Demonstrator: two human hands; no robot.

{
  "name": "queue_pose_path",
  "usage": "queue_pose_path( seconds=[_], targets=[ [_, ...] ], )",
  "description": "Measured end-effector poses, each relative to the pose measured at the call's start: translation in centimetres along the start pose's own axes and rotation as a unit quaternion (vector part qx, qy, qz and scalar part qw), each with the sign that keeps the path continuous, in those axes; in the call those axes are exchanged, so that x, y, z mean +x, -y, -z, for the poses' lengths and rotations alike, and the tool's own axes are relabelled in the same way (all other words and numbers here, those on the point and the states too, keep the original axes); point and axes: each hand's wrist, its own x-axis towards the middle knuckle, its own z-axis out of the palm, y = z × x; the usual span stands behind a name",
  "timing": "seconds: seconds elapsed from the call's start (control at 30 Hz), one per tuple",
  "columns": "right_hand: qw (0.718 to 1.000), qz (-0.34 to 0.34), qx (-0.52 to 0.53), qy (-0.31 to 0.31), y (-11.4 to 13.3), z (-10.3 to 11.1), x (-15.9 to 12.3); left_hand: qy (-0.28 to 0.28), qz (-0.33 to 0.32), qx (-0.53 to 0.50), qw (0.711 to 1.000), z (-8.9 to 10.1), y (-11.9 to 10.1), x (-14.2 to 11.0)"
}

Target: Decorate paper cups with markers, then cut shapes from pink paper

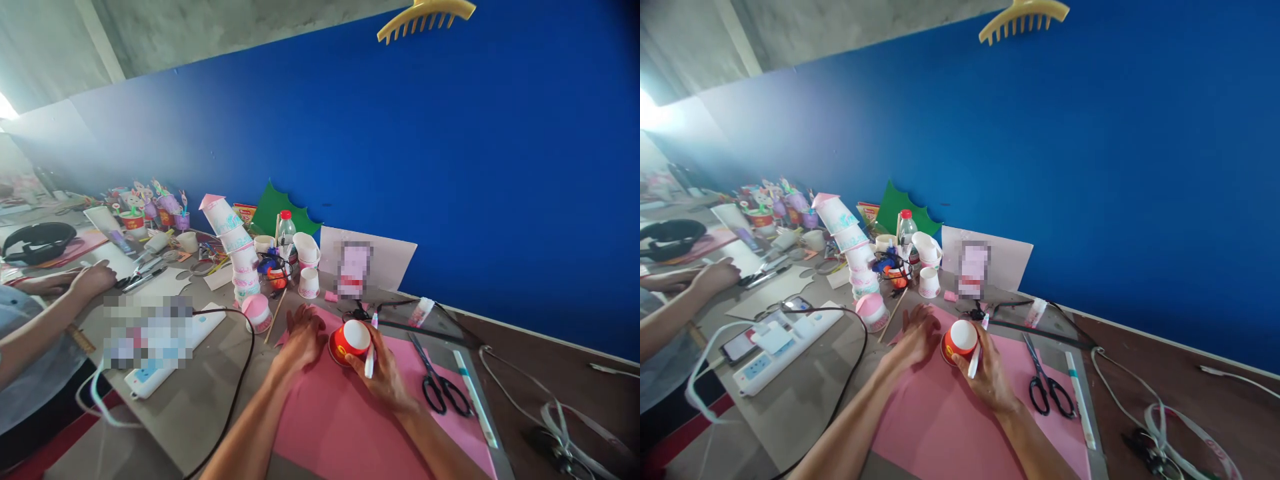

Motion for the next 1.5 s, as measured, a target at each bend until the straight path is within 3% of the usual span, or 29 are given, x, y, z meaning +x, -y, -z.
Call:
queue_pose_path(
  seconds=[0.27,0.67,0.87,1.07,1.3,1.5],
  targets=[
    [1.000,0.007,-0.008,-0.007,0.2,0.0,0.0,0.021,-0.027,0.013,0.999,0.9,-0.3,-0.1],
    [0.999,0.021,-0.043,-0.013,0.0,-0.1,0.2,-0.022,-0.047,-0.061,0.997,1.3,-0.7,-0.2],
    [0.996,0.028,-0.074,0.037,0.9,2.2,1.4,-0.020,-0.012,-0.095,0.995,0.6,-0.4,0.5],
    [0.994,0.036,-0.104,0.026,1.5,4.6,0.8,0.025,-0.030,-0.121,0.992,0.9,-0.7,0.3],
    [0.996,0.018,-0.083,0.001,1.5,3.2,-2.5,0.108,-0.092,-0.138,0.980,1.6,-0.7,0.0],
    [0.997,0.025,-0.073,0.000,1.8,2.0,-3.2,0.087,-0.088,-0.109,0.986,1.0,-0.1,-0.1]
  ],
)
